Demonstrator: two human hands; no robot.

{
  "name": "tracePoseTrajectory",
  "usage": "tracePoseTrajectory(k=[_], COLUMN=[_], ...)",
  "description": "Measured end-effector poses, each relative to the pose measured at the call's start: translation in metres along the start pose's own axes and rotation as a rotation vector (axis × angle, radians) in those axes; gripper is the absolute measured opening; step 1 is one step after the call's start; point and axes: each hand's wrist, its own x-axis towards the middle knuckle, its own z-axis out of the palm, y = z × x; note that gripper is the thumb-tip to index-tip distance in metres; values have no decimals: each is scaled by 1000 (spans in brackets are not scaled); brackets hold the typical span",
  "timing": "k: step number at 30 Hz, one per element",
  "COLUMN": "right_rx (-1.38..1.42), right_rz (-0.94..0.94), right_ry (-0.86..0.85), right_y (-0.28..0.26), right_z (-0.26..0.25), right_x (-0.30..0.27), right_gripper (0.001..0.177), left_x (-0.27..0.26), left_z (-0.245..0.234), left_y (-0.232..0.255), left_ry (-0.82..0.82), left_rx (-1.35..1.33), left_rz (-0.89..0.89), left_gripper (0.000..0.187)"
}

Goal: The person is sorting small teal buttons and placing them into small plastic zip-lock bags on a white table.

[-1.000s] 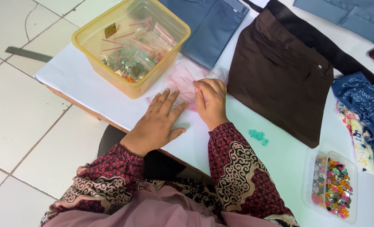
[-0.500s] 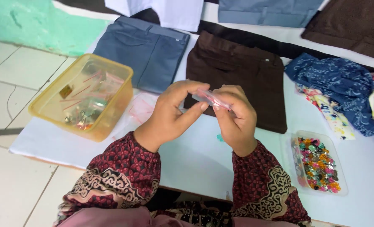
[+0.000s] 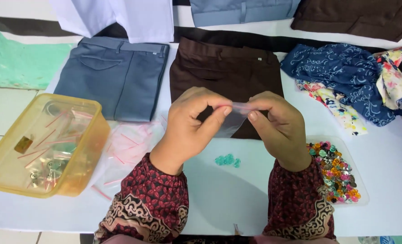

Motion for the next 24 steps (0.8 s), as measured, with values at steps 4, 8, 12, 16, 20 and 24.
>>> tracePoseTrajectory(k=[4, 8, 12, 16, 20, 24], right_rx=[-53, -145, -202, -165, -157, -115], right_rz=[25, -6, -62, -105, -113, -101], right_ry=[-10, -14, 0, 46, 53, 78], right_y=[5, 4, 6, 1, 0, 4], right_z=[-6, -11, -12, -9, -8, -6], right_x=[-1, 1, 0, 4, 3, 2], right_gripper=[13, 11, 9, 6, 5, 2], left_x=[-2, -2, -4, -4, -8, -10], left_z=[0, 1, 0, 3, 6, 13], left_y=[-3, -9, -8, -13, -15, -13], left_ry=[-114, -135, -83, -30, -18, -92], left_rx=[69, 155, 258, 318, 392, 462], left_rz=[8, 36, 96, 181, 246, 265], left_gripper=[8, 9, 19, 21, 25, 46])
